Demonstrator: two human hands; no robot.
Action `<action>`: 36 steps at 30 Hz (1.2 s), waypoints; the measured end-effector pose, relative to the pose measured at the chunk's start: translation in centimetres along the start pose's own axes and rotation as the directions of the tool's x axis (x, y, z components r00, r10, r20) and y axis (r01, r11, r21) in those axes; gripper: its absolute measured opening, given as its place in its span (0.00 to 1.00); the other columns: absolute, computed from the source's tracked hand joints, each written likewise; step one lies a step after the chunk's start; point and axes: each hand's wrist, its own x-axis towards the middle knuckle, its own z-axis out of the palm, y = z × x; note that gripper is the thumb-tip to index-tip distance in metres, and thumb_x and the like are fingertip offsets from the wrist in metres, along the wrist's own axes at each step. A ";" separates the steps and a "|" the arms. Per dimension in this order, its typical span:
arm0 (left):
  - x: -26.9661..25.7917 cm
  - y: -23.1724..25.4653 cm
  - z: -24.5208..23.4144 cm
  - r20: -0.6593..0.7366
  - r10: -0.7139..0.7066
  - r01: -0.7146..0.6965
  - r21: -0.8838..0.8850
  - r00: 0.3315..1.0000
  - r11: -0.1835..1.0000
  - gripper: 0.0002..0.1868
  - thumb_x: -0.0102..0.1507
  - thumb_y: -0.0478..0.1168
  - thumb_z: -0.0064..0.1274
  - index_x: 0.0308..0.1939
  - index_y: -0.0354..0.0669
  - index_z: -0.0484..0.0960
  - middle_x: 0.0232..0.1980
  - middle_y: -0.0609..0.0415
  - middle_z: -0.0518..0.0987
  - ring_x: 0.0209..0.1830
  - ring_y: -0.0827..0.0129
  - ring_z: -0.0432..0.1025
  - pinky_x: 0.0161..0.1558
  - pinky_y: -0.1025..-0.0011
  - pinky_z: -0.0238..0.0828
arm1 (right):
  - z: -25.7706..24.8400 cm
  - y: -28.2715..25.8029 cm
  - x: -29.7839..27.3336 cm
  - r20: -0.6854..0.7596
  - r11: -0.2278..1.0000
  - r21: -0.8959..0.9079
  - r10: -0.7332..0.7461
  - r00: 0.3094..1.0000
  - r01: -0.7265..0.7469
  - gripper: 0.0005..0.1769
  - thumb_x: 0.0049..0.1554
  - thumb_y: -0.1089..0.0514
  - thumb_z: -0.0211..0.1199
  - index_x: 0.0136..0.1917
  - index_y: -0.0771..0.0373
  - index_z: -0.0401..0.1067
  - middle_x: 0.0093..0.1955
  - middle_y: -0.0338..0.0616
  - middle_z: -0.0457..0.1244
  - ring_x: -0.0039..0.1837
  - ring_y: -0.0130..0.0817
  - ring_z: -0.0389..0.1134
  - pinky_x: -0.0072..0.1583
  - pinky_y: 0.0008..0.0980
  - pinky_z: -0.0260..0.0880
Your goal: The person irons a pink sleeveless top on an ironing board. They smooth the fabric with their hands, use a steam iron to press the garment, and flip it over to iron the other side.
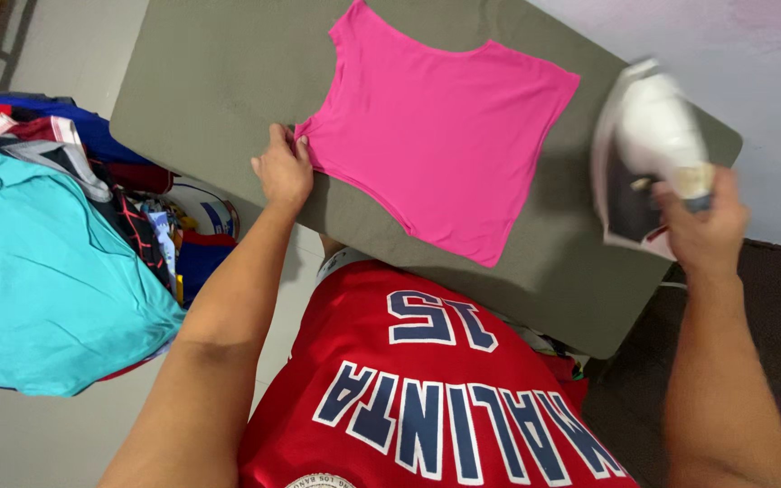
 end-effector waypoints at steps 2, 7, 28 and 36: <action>-0.6 0.0 -0.3 -0.103 0.098 -0.101 -0.026 0.990 0.995 0.14 0.68 0.46 0.54 0.50 0.43 0.73 0.40 0.49 0.78 0.46 0.53 0.72 0.56 0.55 0.56 | -0.6 -3.7 -0.3 0.165 0.962 -0.259 -0.046 0.985 0.088 0.28 0.64 0.47 0.70 0.70 0.62 0.68 0.49 0.55 0.71 0.43 0.42 0.73 0.41 0.40 0.73; -4.2 0.9 -1.0 0.007 0.645 -0.629 0.234 0.764 0.742 0.09 0.65 0.41 0.55 0.48 0.48 0.78 0.47 0.49 0.76 0.50 0.55 0.68 0.53 0.56 0.59 | 4.1 -10.3 -2.2 0.447 0.873 -0.356 -0.153 0.881 0.332 0.35 0.57 0.36 0.66 0.68 0.59 0.70 0.42 0.57 0.71 0.42 0.47 0.74 0.44 0.48 0.72; -13.7 1.0 4.4 0.195 0.842 -0.855 -0.027 0.504 0.518 0.17 0.63 0.39 0.56 0.56 0.47 0.83 0.48 0.50 0.75 0.52 0.56 0.67 0.55 0.55 0.58 | 12.3 -16.8 -3.3 0.725 0.787 -0.179 -0.300 0.620 0.590 0.38 0.62 0.37 0.56 0.77 0.57 0.58 0.36 0.59 0.69 0.38 0.50 0.74 0.47 0.49 0.74; -6.5 -1.7 0.9 -0.401 0.389 -0.384 0.096 0.829 0.918 0.25 0.67 0.46 0.60 0.63 0.36 0.75 0.62 0.37 0.66 0.64 0.45 0.60 0.61 0.47 0.56 | 9.2 -10.4 -6.2 0.769 0.757 -0.300 -0.168 0.617 0.580 0.35 0.62 0.37 0.54 0.77 0.51 0.56 0.41 0.58 0.71 0.44 0.56 0.75 0.49 0.53 0.74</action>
